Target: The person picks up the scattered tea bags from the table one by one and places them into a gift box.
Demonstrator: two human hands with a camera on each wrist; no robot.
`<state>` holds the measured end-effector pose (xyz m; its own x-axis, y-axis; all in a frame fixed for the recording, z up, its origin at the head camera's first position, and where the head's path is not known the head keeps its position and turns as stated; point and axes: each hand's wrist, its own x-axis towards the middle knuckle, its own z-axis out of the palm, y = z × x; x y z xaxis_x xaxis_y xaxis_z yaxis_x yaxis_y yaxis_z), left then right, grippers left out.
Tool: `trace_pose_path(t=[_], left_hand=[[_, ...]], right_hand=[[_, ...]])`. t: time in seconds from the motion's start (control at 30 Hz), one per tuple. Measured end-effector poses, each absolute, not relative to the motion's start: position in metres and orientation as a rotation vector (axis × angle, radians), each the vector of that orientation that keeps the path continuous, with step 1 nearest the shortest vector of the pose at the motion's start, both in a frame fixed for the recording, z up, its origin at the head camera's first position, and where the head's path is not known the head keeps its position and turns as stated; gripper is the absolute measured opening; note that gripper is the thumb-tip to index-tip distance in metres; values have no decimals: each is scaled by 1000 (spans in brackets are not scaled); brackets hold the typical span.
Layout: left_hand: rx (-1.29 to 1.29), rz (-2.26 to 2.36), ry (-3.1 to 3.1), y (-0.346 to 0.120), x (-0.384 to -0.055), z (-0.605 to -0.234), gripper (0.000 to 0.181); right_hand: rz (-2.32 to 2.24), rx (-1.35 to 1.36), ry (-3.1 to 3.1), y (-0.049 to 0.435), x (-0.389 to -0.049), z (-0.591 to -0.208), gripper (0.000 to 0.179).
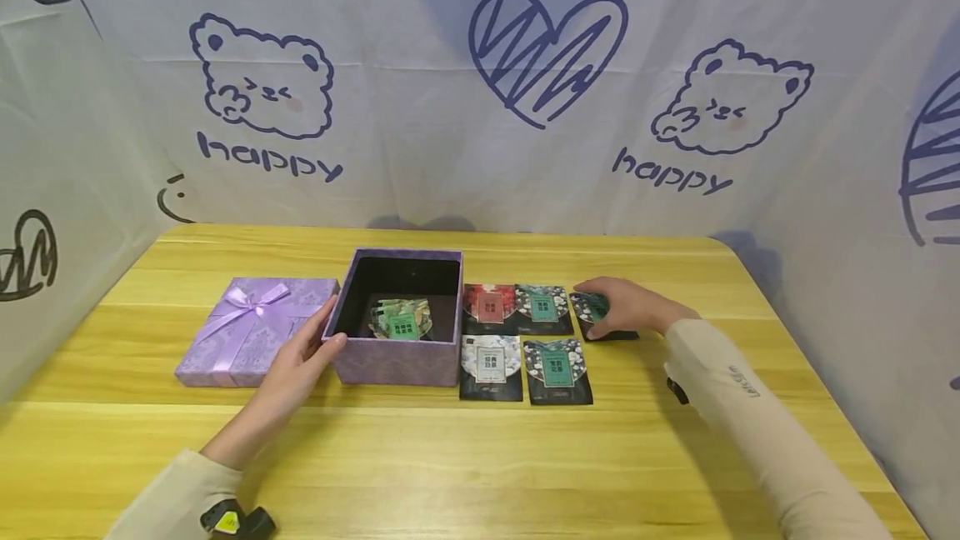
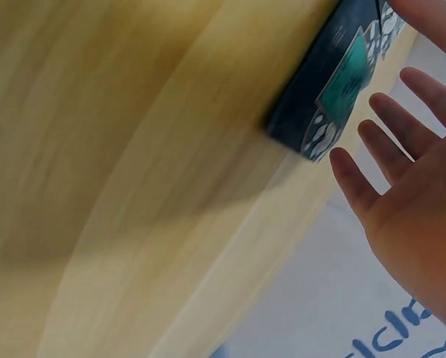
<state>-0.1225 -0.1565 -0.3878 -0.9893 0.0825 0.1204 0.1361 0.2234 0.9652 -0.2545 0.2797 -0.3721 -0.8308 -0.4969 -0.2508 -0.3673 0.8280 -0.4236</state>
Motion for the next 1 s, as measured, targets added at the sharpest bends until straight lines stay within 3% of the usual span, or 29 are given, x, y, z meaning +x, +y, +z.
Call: trace_pose_path(t=[0.5,1.0], left_hand=[[-209,-1919,-2412,-157,-123,-389,60],[-189,-1943,-2412,-157,-123,-388,61]], right_hand=[[-500,-604,2659,303,-256,-378,97],[-477,-586,2640,302,-258,-378,97]])
